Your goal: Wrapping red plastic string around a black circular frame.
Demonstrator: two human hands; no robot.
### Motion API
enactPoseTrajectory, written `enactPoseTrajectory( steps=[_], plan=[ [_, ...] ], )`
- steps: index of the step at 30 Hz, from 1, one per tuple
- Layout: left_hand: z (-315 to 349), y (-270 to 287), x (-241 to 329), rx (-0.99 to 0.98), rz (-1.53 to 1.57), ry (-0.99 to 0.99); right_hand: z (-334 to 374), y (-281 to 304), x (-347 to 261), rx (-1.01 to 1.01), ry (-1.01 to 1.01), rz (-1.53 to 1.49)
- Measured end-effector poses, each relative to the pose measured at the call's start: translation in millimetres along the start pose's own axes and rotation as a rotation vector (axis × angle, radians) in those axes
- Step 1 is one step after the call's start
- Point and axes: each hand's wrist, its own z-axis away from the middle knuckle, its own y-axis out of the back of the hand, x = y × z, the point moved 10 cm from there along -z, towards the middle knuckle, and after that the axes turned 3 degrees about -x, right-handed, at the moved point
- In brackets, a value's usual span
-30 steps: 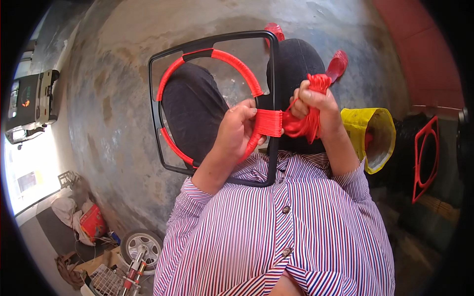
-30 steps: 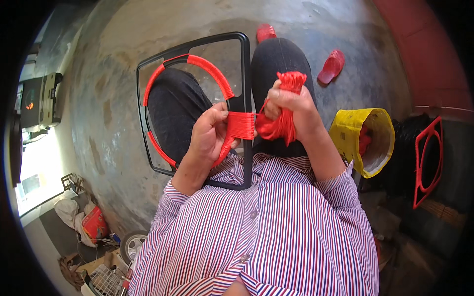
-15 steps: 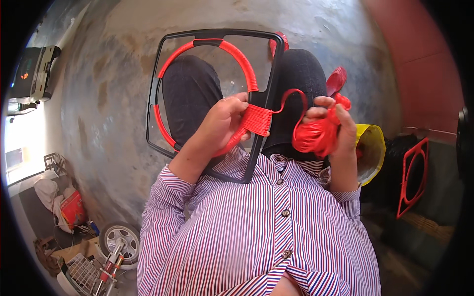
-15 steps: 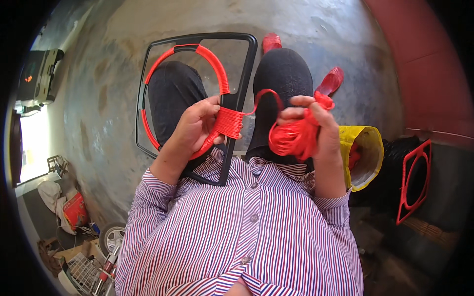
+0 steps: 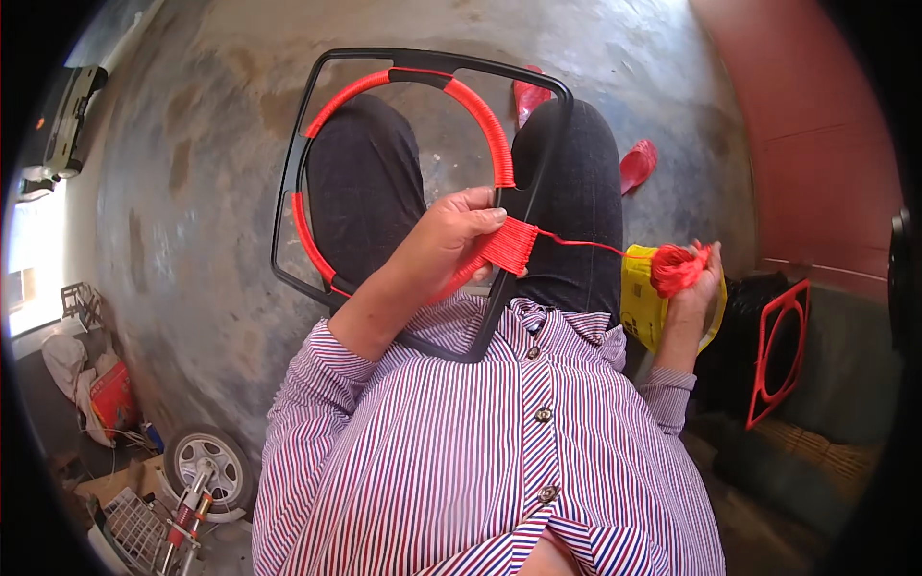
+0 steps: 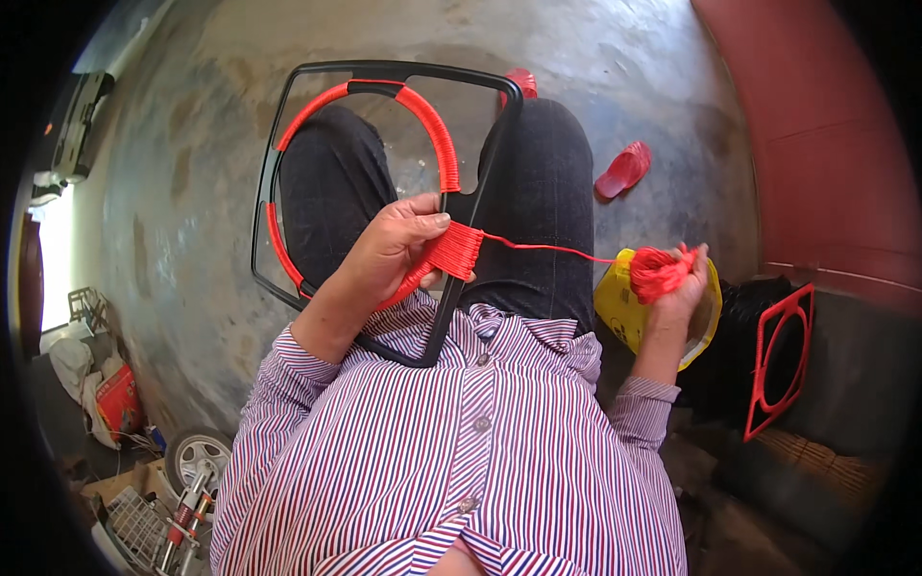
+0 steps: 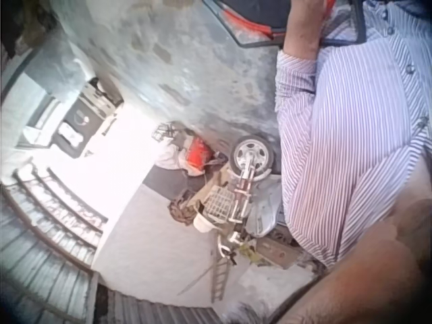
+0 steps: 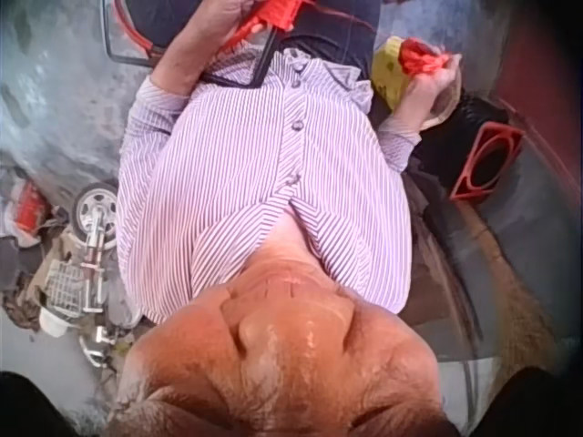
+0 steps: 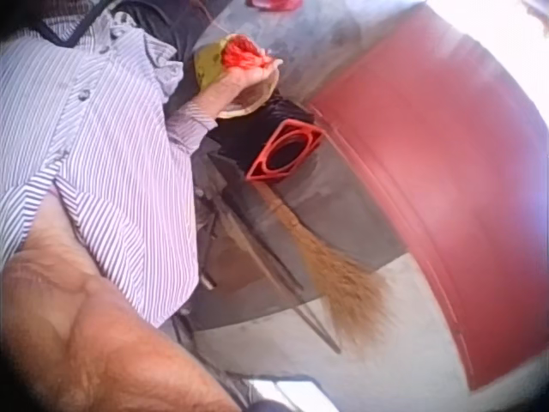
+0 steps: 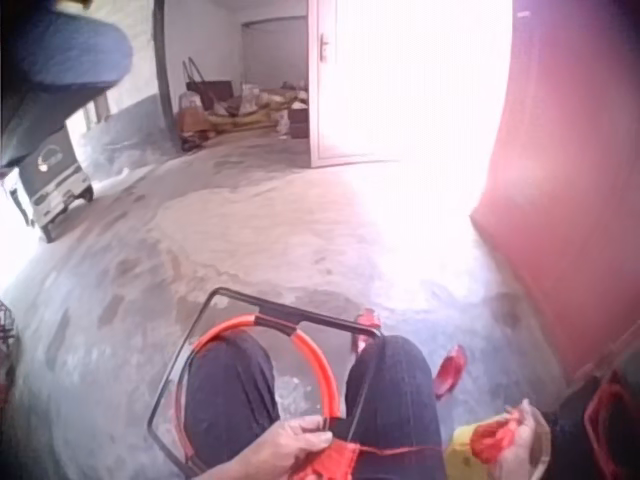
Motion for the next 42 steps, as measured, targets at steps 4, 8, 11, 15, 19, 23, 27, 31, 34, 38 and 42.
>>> enactPoseTrajectory(
  steps=[4, 8, 11, 15, 19, 23, 27, 31, 34, 38, 42],
  plan=[
    [-4.5, 5.1, -2.0, 0.046, -0.05, 0.043, 59.6, -132.5, 40.3, -0.222, 0.042, 0.175],
    [-5.9, 16.4, -4.1, 0.108, -0.038, -0.003, 109.1, -246.1, 48.5, -0.506, 0.313, 0.783],
    [-2.7, 20.1, 8.8, 0.262, -0.034, -0.1, 167.3, -324.5, 63.0, -0.813, 0.793, 1.34],
    [8.2, 9.2, 37.6, 0.193, -0.193, -0.378, 219.1, -364.6, 126.7, -1.196, 1.181, 1.617],
    [7.8, 19.0, 37.6, 0.286, -0.402, -0.427, 222.7, -352.4, 156.4, -1.288, 1.352, 1.572],
    [2.2, 43.6, 23.3, 0.348, -0.233, -0.303, 214.4, -342.4, 107.9, -0.917, 1.439, 1.445],
    [-6.9, 40.9, 11.9, 0.294, -0.047, -0.214, 156.2, -287.4, 115.3, -0.819, 0.852, 1.379],
    [-8.1, 44.6, 3.0, 0.271, -0.058, -0.17, 189.7, -298.3, 139.2, -1.025, 1.19, 1.669],
    [-8.1, 44.7, -2.0, 0.251, 0.013, -0.112, 186.5, -301.2, 140.2, -1.003, 1.067, 1.725],
    [-7.5, 35.2, -4.4, 0.226, 0.058, -0.04, 181.8, -297.8, 146.4, -1.008, 1.012, 1.788],
    [-8.1, 29.0, -0.1, 0.172, 0.054, -0.085, 180.3, -298.8, 143.5, -0.989, 0.97, 1.75]
  ],
)
